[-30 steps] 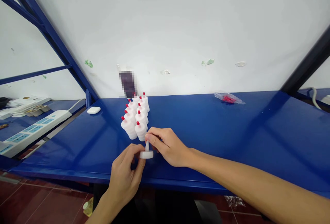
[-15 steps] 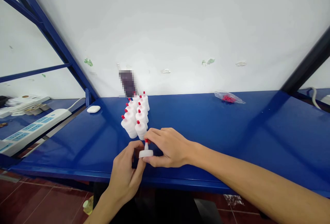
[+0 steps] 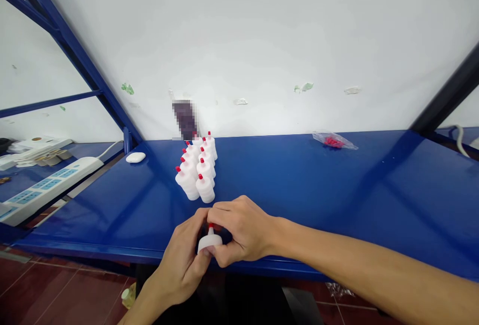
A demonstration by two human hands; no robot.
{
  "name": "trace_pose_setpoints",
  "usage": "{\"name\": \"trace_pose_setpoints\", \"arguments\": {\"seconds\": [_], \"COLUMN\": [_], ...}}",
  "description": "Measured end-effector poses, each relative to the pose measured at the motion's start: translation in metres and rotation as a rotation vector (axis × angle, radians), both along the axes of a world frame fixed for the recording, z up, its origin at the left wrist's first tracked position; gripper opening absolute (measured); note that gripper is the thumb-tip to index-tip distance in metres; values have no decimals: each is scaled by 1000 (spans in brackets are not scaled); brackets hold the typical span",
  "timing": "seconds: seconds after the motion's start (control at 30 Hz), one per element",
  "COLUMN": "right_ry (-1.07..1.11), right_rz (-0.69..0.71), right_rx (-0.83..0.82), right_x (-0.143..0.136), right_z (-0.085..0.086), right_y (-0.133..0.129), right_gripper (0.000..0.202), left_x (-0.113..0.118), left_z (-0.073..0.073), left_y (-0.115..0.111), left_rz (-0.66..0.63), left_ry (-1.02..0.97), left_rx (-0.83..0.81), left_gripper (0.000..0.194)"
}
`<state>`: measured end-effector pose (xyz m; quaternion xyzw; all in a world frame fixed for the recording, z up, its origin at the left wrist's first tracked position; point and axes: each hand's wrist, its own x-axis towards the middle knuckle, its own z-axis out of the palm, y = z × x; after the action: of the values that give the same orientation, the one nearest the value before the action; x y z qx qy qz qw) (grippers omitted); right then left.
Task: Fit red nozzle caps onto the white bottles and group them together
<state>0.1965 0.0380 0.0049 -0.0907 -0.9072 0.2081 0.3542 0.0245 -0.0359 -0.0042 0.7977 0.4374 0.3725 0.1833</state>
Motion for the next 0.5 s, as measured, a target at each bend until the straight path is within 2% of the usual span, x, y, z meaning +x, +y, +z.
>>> {"name": "trace_pose_setpoints", "arguments": {"seconds": [0.17, 0.33, 0.43, 0.5], "right_ry": [-2, -78, -66, -15], "right_rz": [-7, 80, 17, -79], "right_rx": [-125, -163, -217, -183], "right_x": [1, 6, 9, 9], "right_z": [2, 17, 29, 39], "right_y": [0, 0, 4, 13], "right_gripper": [25, 28, 25, 23], "left_x": [-1, -2, -2, -1], "left_z": [2, 5, 4, 3], "left_y": [0, 0, -1, -1], "left_rz": [-16, -2, 61, 127], "left_ry": [-57, -123, -139, -145], "left_rx": [-28, -89, -99, -86], "left_gripper": [37, 33, 27, 22]}}
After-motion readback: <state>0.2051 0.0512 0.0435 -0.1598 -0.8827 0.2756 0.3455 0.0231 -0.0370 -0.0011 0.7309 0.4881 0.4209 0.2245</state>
